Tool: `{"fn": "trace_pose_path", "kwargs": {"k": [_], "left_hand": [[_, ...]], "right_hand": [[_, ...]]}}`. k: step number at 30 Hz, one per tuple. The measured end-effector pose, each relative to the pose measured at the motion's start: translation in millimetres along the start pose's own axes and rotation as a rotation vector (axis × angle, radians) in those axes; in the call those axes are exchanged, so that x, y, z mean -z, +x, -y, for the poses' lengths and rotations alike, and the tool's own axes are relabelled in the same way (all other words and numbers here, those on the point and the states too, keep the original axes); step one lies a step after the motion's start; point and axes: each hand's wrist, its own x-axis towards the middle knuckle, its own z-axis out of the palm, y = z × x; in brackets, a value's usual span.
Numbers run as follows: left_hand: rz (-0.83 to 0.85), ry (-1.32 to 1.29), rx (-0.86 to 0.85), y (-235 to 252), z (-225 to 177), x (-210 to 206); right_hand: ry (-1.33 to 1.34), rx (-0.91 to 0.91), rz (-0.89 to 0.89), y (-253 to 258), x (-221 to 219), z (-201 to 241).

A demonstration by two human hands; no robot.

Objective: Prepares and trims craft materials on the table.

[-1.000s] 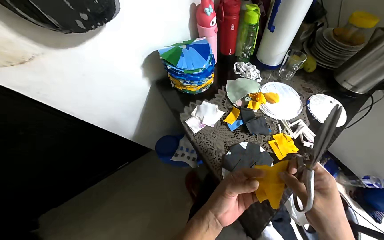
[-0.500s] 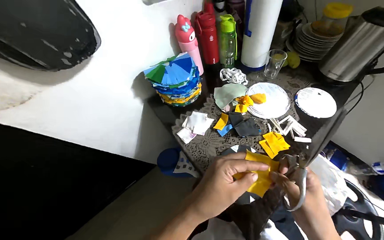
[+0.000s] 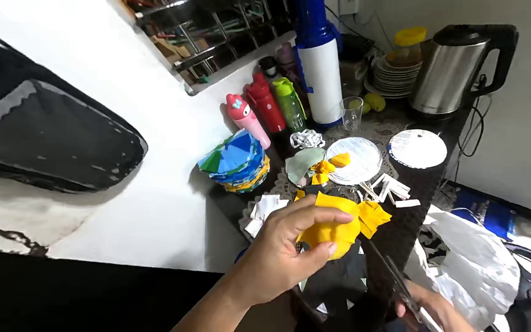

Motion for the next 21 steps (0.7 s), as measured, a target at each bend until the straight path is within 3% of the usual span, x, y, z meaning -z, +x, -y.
{"fn": "trace_pose_path", "kwargs": {"k": [7,21], "left_hand": [[0.129,-0.187,0.036,13,-11,-6],[0.209,-0.033,0.118,13,-14,-5]], "right_hand": [[-0.198,0.05,0.074,7,9,15],[-0.311,0.045,0.119,27,8,33]]}}
